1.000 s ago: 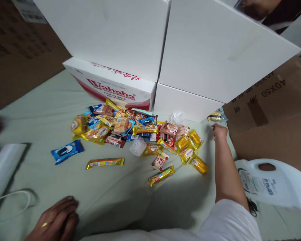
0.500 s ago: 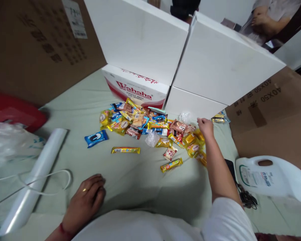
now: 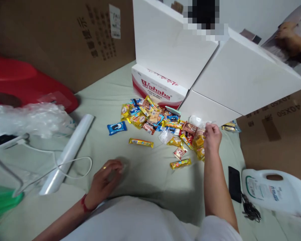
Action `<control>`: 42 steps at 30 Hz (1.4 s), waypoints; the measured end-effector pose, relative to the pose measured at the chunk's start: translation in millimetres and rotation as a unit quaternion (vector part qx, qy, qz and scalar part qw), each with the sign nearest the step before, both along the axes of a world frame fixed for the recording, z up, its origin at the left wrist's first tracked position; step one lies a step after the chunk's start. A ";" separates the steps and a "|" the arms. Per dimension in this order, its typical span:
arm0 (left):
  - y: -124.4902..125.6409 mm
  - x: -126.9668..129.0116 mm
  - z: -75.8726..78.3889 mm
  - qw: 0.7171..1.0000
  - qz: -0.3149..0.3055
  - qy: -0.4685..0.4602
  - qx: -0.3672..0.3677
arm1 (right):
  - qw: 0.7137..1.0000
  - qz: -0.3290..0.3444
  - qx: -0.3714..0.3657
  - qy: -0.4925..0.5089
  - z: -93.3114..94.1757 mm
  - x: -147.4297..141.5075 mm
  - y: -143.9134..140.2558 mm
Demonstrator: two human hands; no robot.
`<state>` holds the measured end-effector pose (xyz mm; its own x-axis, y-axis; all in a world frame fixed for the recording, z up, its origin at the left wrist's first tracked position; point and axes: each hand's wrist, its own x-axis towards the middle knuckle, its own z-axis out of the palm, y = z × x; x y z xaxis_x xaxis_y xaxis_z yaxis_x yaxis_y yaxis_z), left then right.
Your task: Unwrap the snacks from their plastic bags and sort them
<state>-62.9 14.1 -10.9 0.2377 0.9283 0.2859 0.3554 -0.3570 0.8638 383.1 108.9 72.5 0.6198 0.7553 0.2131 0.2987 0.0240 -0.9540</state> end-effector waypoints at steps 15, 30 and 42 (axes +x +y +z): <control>55.1 115.2 -7.7 0.908 -0.133 -0.221 -0.330 | 0.867 0.169 -0.127 0.451 -58.7 -147.0 -99.8; 68.2 88.1 -14.6 0.913 0.021 -0.258 -0.316 | 0.981 0.119 -0.147 0.048 -63.0 -137.6 -106.4; 71.3 63.0 -2.8 0.814 -0.034 -0.364 -0.451 | 0.920 0.185 -0.154 0.310 -60.8 -158.1 -86.3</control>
